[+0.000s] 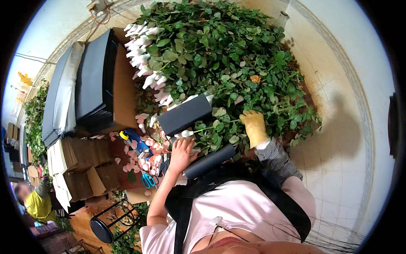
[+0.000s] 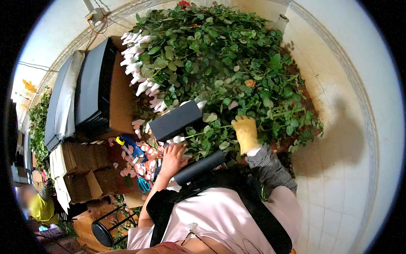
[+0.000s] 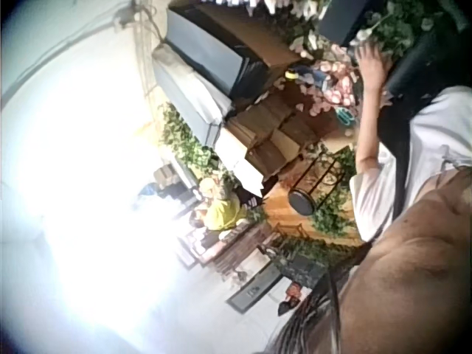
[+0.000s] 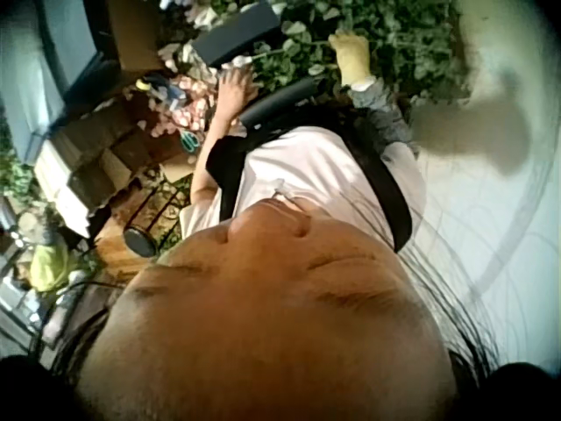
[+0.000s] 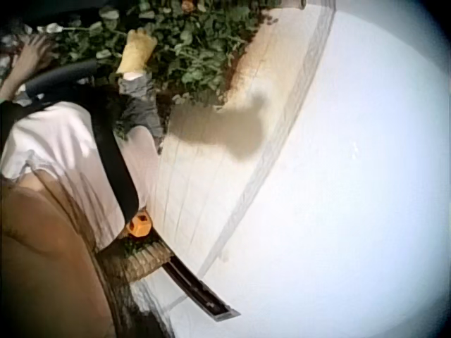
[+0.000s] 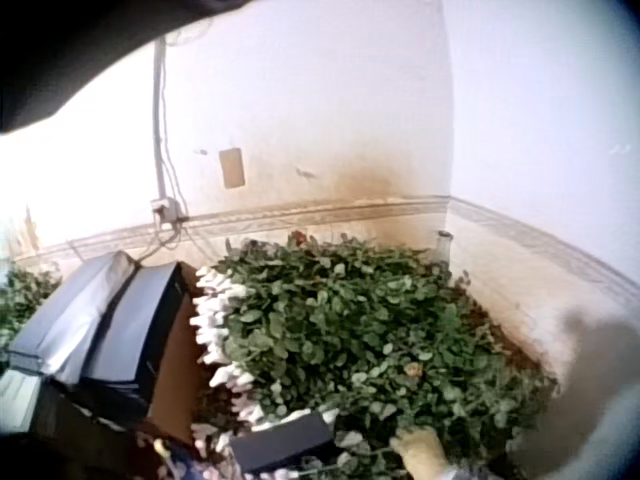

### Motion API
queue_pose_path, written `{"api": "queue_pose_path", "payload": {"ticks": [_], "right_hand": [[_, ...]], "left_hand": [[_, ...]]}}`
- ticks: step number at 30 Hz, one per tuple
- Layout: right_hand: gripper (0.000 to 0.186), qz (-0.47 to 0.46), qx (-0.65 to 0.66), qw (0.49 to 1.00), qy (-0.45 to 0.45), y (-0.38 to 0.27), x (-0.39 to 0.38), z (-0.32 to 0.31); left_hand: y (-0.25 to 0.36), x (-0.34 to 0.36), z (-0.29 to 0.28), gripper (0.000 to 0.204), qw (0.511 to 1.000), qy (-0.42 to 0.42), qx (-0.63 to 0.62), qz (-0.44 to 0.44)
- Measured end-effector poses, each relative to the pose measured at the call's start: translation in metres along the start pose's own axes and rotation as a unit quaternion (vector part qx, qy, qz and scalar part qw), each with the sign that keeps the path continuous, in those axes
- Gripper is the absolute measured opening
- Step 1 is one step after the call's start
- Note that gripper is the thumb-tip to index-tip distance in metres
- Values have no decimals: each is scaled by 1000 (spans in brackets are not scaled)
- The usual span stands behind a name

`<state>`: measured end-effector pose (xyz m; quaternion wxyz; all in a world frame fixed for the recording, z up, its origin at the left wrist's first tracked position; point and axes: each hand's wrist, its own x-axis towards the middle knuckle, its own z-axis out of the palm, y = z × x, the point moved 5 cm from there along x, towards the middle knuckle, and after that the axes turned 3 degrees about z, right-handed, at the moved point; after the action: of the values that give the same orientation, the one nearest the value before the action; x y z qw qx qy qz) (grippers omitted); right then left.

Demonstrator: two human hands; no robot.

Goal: The person arranges pink artificial roses into a black foam block, securing them with a stapler. They then place the foam block into a clear plastic box and add green foliage to the arrangement. The process is repeated with a second foam block.

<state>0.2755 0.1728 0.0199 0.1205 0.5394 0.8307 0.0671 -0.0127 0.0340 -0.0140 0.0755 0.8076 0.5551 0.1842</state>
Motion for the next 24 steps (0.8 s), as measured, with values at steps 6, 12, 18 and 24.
{"api": "queue_pose_path", "payload": {"ticks": [6, 12, 18, 24], "right_hand": [[31, 3, 326, 940, 98, 20, -2, 134], [47, -95, 167, 961, -198, 34, 55, -44], [23, -41, 34, 967, -250, -2, 82, -26], [22, 85, 28, 996, 2, -8, 15, -25]], "left_hand": [[4, 22, 4, 62, 1000, 11, -1, 21], [-5, 10, 11, 83, 997, -16, 20, -77], [-8, 7, 8, 83, 996, 13, 34, -87], [-6, -2, 19, 78, 995, 4, 6, -99]]}}
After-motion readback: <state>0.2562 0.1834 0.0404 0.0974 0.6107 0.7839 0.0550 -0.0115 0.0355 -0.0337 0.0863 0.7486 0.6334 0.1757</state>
